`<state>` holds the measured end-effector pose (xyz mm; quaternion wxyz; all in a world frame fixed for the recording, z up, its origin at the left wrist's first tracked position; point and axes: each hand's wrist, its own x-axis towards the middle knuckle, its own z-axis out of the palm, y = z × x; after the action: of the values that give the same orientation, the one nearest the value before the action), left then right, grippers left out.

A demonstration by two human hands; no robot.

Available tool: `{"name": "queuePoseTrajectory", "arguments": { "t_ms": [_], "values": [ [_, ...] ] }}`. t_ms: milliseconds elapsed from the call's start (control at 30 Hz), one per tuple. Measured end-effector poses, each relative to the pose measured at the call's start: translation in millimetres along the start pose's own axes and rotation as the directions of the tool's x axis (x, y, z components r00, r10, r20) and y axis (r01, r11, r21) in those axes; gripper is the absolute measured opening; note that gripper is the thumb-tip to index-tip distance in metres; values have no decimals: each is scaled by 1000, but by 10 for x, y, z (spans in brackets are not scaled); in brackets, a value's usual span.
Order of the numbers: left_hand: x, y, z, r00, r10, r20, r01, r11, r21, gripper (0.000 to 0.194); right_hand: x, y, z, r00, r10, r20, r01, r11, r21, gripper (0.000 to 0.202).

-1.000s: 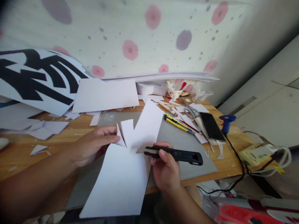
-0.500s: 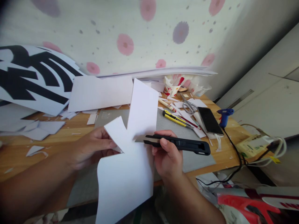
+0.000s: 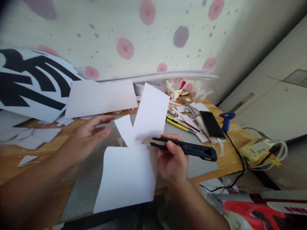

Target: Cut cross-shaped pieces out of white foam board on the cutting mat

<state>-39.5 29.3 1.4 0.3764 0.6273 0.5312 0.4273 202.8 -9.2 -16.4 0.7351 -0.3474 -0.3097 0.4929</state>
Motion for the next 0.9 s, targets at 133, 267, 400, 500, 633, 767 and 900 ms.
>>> {"name": "queuePoseTrajectory", "arguments": {
  "t_ms": [133,267,400,500,633,767,900],
  "values": [
    [-58,83,-3,983,-64,175,103,969,-225,41,13,4,0,998,-21,-61,22,1000,7,15],
    [-101,79,56,938,-133,319,197,964,-178,25,22,-2,-9,995,-37,-94,38,999,9,13],
    [-80,55,44,899,-174,401,290,924,-249,19,20,-18,-12,993,-50,-104,47,998,-33,13],
    [-66,68,15,855,-217,471,342,919,-198,21,27,-39,-9,995,-43,-88,38,997,-61,14],
    [-120,76,96,748,-245,617,327,945,-22,23,75,-67,-63,996,79,-52,-87,983,-164,18],
    [-203,-4,304,717,-277,639,206,961,186,15,150,-53,-170,972,224,-73,-236,932,-274,22],
    [-219,-81,404,767,-236,597,65,954,293,13,254,17,-180,966,249,-61,-256,921,-295,22]
  ]
}}
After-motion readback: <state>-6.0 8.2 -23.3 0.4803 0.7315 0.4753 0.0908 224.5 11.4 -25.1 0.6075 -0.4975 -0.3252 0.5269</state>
